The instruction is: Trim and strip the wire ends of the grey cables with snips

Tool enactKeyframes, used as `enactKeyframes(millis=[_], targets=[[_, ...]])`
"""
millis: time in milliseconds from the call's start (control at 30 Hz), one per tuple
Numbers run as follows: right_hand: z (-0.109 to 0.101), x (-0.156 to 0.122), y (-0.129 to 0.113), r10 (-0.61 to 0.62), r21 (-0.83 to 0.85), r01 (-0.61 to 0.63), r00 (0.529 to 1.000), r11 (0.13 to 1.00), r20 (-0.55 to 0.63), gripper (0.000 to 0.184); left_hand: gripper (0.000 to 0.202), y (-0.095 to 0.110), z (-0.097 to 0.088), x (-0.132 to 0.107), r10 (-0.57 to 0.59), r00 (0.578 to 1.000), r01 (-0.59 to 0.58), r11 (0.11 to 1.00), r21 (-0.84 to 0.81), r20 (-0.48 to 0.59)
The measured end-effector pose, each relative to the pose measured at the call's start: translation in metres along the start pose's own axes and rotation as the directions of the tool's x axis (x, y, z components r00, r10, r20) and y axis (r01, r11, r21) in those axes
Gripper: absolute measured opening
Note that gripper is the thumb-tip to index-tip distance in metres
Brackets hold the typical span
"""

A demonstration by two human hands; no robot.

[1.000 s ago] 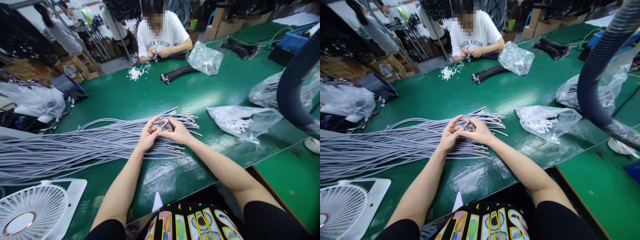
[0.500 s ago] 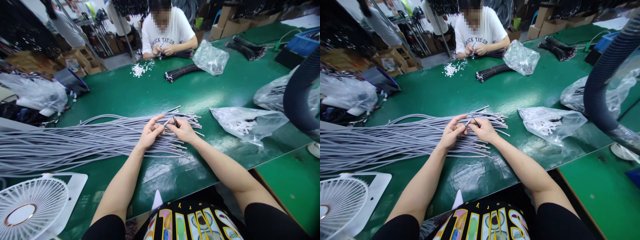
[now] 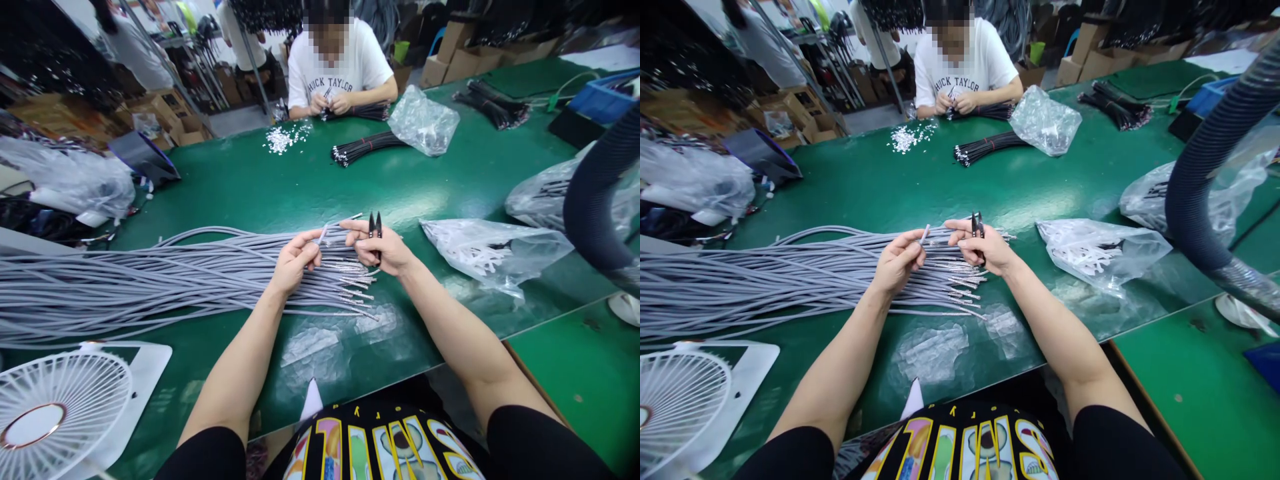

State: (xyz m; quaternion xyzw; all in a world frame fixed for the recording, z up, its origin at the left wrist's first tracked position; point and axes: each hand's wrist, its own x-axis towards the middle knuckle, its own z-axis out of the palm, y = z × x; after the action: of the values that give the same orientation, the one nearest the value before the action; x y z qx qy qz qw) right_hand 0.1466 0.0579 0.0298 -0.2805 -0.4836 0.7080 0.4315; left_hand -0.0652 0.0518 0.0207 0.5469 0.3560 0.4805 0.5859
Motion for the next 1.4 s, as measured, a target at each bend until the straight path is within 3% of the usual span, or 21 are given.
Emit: enactKeyframes(millis=[133, 200, 267, 333, 400, 500, 600, 833, 967, 1200, 1400], targets=[[-0.002, -0.006, -0.01, 0.015, 0.067, -0.022, 0.995, 0.998, 0.099, 0.046, 0.042, 0.001, -0.001, -0.001, -0.016, 1.0, 0.016, 1.0, 0.0, 0.002], [-0.002, -0.008, -0.011, 0.029, -0.009, -0.028, 0.992, 1.0, 0.12, 0.044, 0.039, 0.001, 0.001, -0.002, -0.006, 1.0, 0.007, 1.0, 0.018, -0.002], [-0.003, -0.01, -0.012, 0.061, -0.205, -0.043, 0.995, 0.978, 0.085, 0.041, 0.038, 0.002, 0.002, -0.003, 0.011, 1.0, -0.011, 0.999, 0.045, -0.009], [-0.005, -0.012, -0.015, 0.03, -0.473, -0.041, 0.999, 0.88, -0.029, 0.036, 0.037, 0.002, 0.004, -0.004, 0.023, 1.0, -0.022, 0.996, 0.083, -0.011], [-0.007, -0.014, -0.018, -0.072, -0.684, -0.026, 0.991, 0.729, -0.114, 0.029, 0.037, 0.004, 0.006, -0.004, 0.02, 1.0, -0.02, 0.993, 0.119, -0.004], [-0.008, -0.019, -0.024, -0.102, -0.793, -0.011, 0.991, 0.61, -0.091, 0.016, 0.037, 0.006, 0.009, -0.005, 0.012, 1.0, -0.012, 0.991, 0.135, 0.007], [-0.003, -0.023, -0.028, -0.056, -0.782, -0.01, 0.997, 0.623, -0.057, 0.019, 0.037, 0.008, 0.01, -0.005, 0.022, 1.0, -0.023, 0.99, 0.137, 0.01], [0.019, -0.031, -0.036, -0.087, -0.72, 0.033, 0.995, 0.693, -0.038, 0.022, 0.037, 0.008, 0.015, -0.006, 0.02, 0.999, -0.015, 0.991, 0.137, -0.04], [0.03, -0.038, -0.043, -0.091, -0.717, 0.059, 0.996, 0.694, -0.006, 0.023, 0.033, 0.007, 0.017, -0.009, 0.066, 0.998, -0.063, 0.977, 0.206, -0.012], [0.034, -0.043, -0.045, -0.002, -0.701, -0.009, 1.0, 0.713, -0.016, 0.022, 0.02, 0.011, 0.024, -0.016, 0.259, 0.966, -0.222, 0.83, 0.512, -0.001], [0.035, -0.042, -0.045, 0.017, -0.718, -0.032, 0.999, 0.696, -0.028, 0.021, 0.018, 0.012, 0.026, -0.017, 0.315, 0.949, -0.266, 0.786, 0.558, 0.009]])
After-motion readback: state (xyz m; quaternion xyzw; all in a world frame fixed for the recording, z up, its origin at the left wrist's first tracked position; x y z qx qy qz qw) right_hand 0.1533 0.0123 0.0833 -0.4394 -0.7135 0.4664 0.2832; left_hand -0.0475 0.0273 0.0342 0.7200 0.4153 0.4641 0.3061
